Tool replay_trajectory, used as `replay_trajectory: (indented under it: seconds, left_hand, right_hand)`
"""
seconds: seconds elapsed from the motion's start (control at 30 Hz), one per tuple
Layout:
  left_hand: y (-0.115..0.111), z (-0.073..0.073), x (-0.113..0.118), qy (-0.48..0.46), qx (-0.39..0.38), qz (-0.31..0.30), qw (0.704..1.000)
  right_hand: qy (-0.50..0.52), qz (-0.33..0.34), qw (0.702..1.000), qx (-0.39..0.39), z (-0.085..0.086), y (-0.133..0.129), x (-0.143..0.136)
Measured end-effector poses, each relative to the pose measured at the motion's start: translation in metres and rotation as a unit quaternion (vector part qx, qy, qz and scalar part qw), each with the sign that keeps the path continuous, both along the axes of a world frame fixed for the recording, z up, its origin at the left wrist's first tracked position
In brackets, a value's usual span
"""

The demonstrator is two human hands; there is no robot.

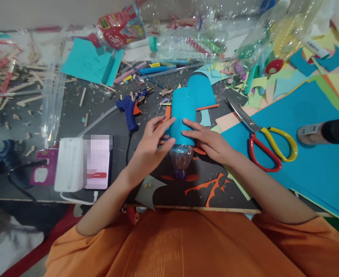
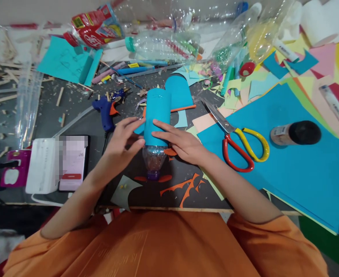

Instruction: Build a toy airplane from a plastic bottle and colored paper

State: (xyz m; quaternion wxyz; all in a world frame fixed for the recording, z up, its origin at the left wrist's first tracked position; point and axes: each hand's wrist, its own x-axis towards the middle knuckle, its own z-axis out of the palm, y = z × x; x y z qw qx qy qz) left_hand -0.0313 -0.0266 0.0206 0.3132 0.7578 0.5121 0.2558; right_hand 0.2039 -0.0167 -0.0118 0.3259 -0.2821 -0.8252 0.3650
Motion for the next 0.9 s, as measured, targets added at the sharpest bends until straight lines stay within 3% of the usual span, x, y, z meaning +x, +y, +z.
replay_trajectory:
  seconds: [0.07, 0.17, 0.4, 0.5, 0.63, 0.73, 0.9]
  left_hand:
    - [0.0, -0.001, 0.013, 0.055, 0.055, -0.017, 0.997]
    - [0.001, -0.006, 0.023, 0.055, 0.11, -0.029, 0.992]
    - [0.001, -0.016, 0.026, 0.058, 0.204, -0.042, 0.976]
    - [0.003, -0.019, 0.027, 0.076, 0.242, -0.035, 0.967]
    - [0.004, -0.019, 0.029, 0.074, 0.264, -0.038, 0.961]
    - [0.005, -0.021, 0.029, 0.039, 0.293, -0.064, 0.953]
    - [0.007, -0.028, 0.031, -0.026, 0.351, -0.086, 0.932]
  right_hand:
    - [0.023, -0.007, 1.0, -0.006, 0.001, 0.0, 0.0]
    - [0.048, -0.033, 0.998, -0.02, 0.002, -0.001, 0.001]
    - [0.043, -0.063, 0.996, -0.044, 0.002, -0.003, 0.002]
    - [0.06, -0.094, 0.994, -0.012, 0.005, -0.004, 0.002]
    - [0.083, -0.222, 0.969, 0.066, 0.012, -0.001, 0.001]
    - [0.043, -0.302, 0.943, 0.132, 0.02, 0.004, -0.008]
    - [-0.042, -0.264, 0.951, 0.153, 0.029, 0.017, -0.035]
